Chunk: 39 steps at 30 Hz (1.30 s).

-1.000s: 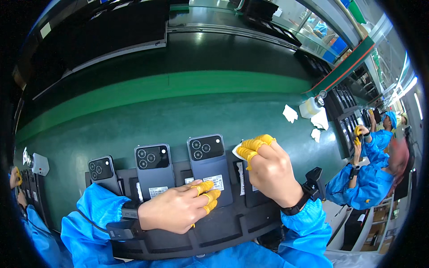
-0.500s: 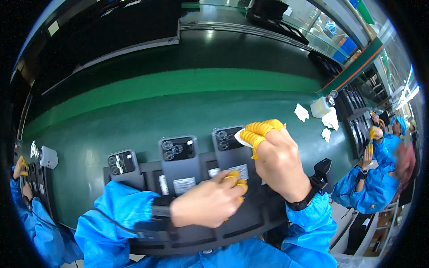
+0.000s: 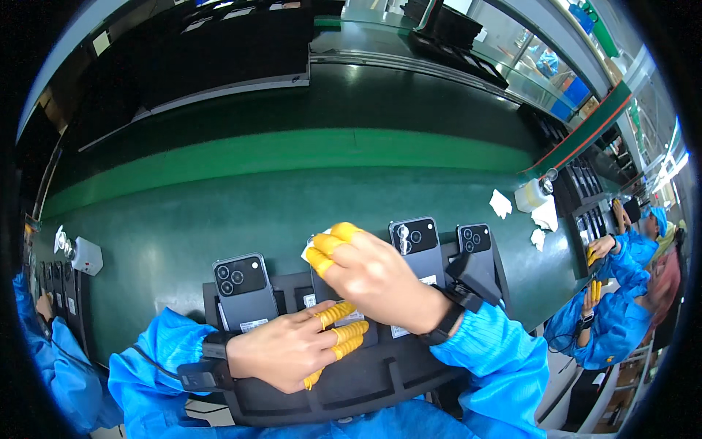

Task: Clean and inspect camera modules on smartphones at an assembly line.

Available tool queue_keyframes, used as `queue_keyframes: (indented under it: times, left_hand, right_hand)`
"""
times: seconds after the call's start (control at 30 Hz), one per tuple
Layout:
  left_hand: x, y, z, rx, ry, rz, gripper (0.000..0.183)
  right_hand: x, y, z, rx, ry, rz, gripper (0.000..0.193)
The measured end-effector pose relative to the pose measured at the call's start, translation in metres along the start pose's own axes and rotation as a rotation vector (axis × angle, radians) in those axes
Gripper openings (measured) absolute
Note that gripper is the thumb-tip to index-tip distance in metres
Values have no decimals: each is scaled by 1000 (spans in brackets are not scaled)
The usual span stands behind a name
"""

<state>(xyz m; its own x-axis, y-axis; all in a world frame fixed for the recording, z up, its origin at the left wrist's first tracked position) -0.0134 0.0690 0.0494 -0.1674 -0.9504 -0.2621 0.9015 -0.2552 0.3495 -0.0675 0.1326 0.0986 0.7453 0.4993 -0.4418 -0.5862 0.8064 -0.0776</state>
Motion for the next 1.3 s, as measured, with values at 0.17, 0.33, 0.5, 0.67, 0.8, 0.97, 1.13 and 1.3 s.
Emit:
queue_keyframes:
  times: [0.17,0.33,0.5,0.67,0.8,0.97,1.13,1.3]
  left_hand:
    - [6,-8,-11,117,-131,44,58]
    - [8,-9,-7,80,-78,58,59]
    - [8,-9,-14,141,-181,65,61]
    - [8,-9,-6,44,-97,73,62]
    - [6,-9,-11,41,-121,80,62]
    - [8,-11,-13,131,-144,72,57]
    - [8,-10,-10,135,-143,70,54]
    - [8,-10,-8,87,-125,78,49]
  right_hand:
    - [3,1,-13,26,-170,-37,36]
    - [22,10,-4,77,-316,-133,36]
    - [-9,0,-10,37,-154,-50,33]
    - [12,-1,-8,116,-153,-22,18]
    - [30,5,-2,103,-282,-138,39]
    - [3,-1,-6,99,-161,-76,39]
    - [32,-5,-9,113,-262,-94,38]
    - [11,-14,-6,70,-213,-66,36]
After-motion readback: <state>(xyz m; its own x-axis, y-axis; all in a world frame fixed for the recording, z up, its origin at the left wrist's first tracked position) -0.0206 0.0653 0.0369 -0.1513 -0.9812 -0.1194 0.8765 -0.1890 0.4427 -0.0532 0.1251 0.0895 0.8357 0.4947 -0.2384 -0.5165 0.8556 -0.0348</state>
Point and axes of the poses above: each hand's wrist, its own x-axis away from the middle knuckle, its own z-axis out of the back of the hand, y = z × x, the point moved 10 cm from there along -x, towards the middle knuckle, and after that the axes turned 6 degrees about -y, right-handed, at the moved point
